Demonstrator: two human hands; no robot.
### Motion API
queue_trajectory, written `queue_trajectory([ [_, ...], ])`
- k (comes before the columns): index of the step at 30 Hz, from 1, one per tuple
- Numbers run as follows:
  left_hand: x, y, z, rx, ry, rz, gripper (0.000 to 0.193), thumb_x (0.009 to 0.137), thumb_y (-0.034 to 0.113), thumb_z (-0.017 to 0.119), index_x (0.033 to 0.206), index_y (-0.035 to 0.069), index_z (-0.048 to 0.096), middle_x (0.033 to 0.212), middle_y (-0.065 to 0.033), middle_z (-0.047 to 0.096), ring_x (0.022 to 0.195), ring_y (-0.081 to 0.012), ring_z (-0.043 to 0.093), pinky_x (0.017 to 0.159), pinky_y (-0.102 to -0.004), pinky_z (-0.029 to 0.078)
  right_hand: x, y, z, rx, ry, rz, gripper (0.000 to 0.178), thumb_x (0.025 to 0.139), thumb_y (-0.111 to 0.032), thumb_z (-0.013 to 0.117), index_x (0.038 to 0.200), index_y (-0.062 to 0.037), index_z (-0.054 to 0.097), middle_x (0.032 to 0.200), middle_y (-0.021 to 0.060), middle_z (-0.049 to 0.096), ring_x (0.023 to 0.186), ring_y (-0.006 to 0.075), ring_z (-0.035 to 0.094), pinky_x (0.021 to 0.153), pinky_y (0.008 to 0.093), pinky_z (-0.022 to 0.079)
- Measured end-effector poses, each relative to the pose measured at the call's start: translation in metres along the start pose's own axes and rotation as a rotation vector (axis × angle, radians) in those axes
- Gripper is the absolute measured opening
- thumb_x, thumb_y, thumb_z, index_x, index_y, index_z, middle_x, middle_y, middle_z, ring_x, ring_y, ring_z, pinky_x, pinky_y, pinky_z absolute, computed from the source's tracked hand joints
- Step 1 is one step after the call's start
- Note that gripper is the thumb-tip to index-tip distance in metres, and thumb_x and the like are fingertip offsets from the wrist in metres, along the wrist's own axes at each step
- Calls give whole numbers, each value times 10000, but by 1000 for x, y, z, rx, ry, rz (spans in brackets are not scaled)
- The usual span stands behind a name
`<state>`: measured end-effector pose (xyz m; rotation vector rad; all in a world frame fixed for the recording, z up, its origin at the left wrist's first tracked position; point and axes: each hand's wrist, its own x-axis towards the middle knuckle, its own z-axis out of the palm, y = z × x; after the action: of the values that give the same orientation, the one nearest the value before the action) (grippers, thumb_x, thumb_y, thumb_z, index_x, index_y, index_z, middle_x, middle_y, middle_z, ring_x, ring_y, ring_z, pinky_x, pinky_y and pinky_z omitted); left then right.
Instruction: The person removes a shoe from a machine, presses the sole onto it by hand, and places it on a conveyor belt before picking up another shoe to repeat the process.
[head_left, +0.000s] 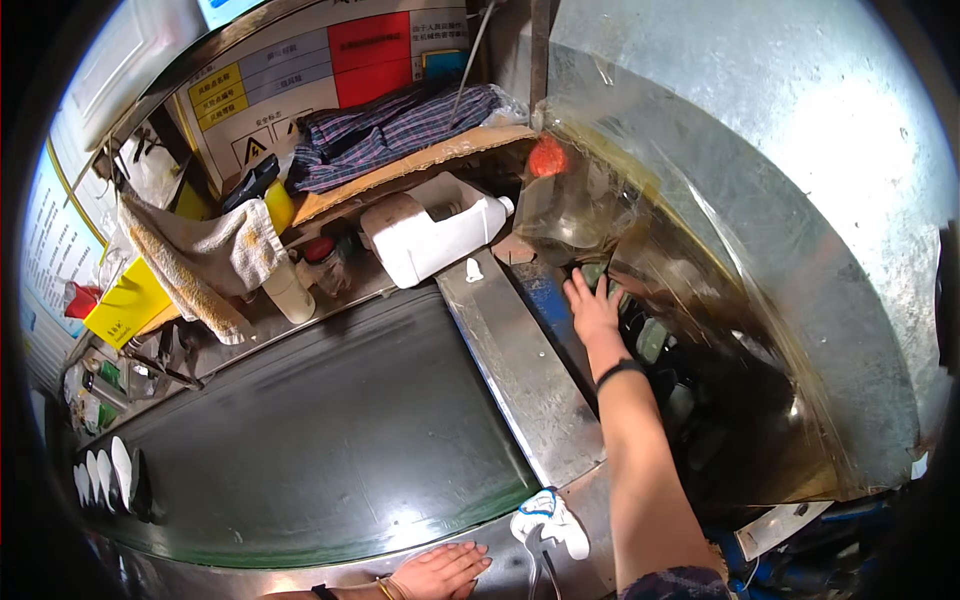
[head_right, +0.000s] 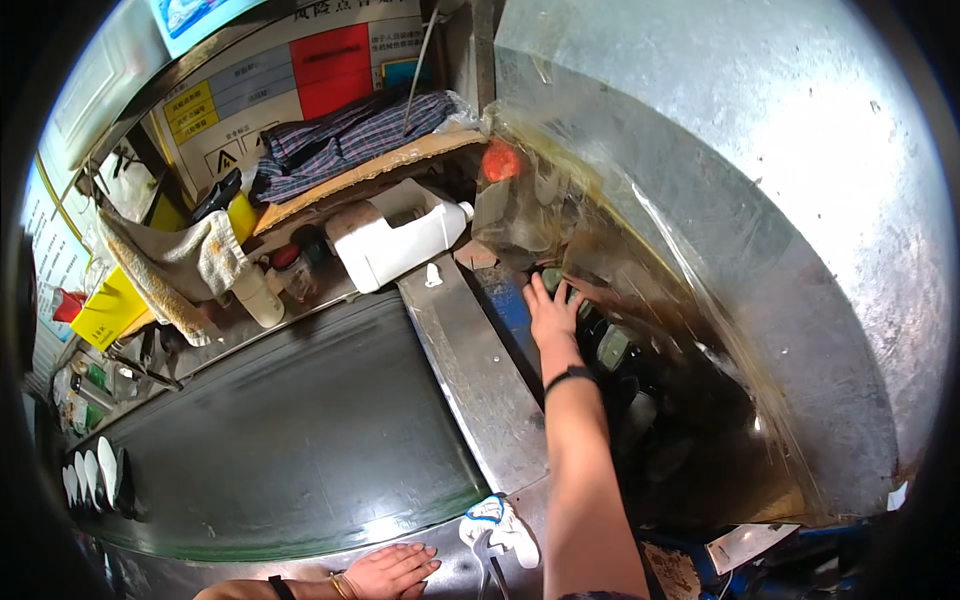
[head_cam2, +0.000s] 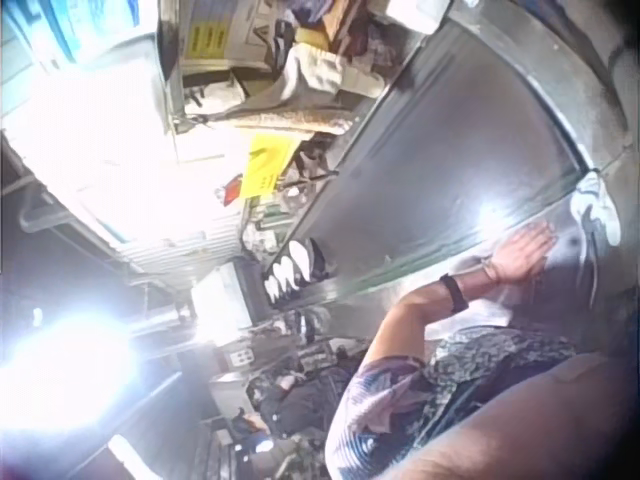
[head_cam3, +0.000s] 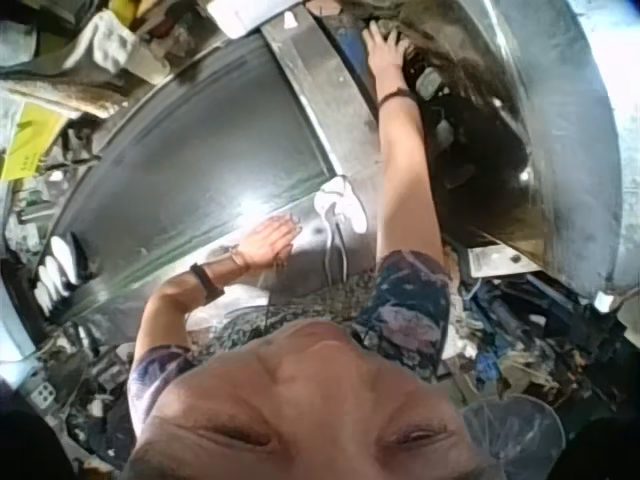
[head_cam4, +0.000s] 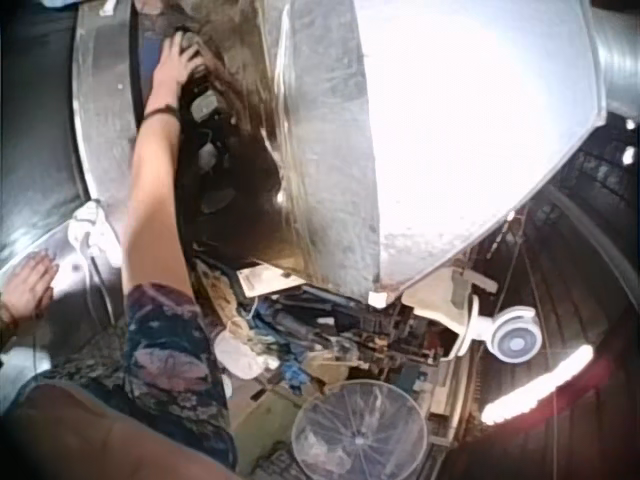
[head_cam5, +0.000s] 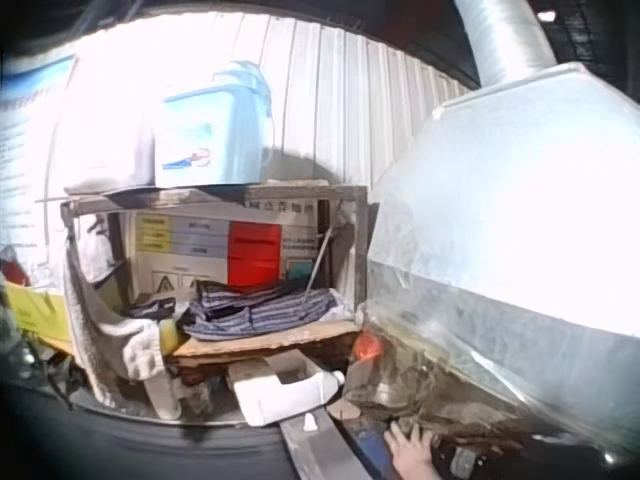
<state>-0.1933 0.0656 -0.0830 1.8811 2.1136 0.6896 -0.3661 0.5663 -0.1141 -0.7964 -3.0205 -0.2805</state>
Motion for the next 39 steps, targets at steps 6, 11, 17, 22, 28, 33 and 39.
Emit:
queue_trajectory([
  [6,-1,-3,7,-32,-51,-39,424,905,170,550,1310,43,548,1311,-190,571,1248,-347,525,1097,-465,373,-14,18,-21,440,61,73,561,910,-323,610,1421,-148,456,1551,149,288,1404,392,300,1140,539,248],
  [11,2,-4,-7,61,-15,-18,391,879,214,594,1233,50,605,1280,-139,601,1187,-303,569,1040,-432,428,-189,71,-64,278,150,-69,670,766,-298,744,1356,-82,510,1460,254,345,1284,484,371,1034,621,317],
  [17,12,-1,-11,184,5,27,392,835,241,628,1192,81,649,1262,-109,629,1154,-250,604,1007,-394,460,-245,73,2,494,123,227,941,750,-390,778,1424,94,333,1516,409,47,1332,546,336,1019,460,451],
  [22,12,6,-17,184,11,33,398,841,245,614,1202,81,646,1267,-117,622,1174,-271,588,1026,-403,436,-164,50,-27,506,-20,250,810,801,-456,722,1325,108,469,1478,298,353,1246,409,511,987,431,471],
  [28,12,6,-14,149,52,72,415,881,261,581,1245,64,615,1328,-131,582,1236,-282,549,1047,-415,415,-172,47,-60,351,-212,333,548,883,-329,627,1327,-28,518,1545,173,322,1150,375,599,930,455,512],
  [33,-11,5,-12,156,151,36,386,856,240,601,1193,56,641,1290,-130,602,1211,-295,559,1039,-418,431,-328,1,-107,866,331,-192,333,864,-110,680,1157,37,619,1301,281,550,1127,406,604,941,393,499],
  [39,-4,-5,10,109,177,156,467,860,211,575,1281,8,562,1393,-173,507,1323,-301,459,1107,-430,367,-587,-73,-119,1421,-53,308,144,892,-93,628,796,13,645,692,94,640,635,190,596,593,322,464],
])
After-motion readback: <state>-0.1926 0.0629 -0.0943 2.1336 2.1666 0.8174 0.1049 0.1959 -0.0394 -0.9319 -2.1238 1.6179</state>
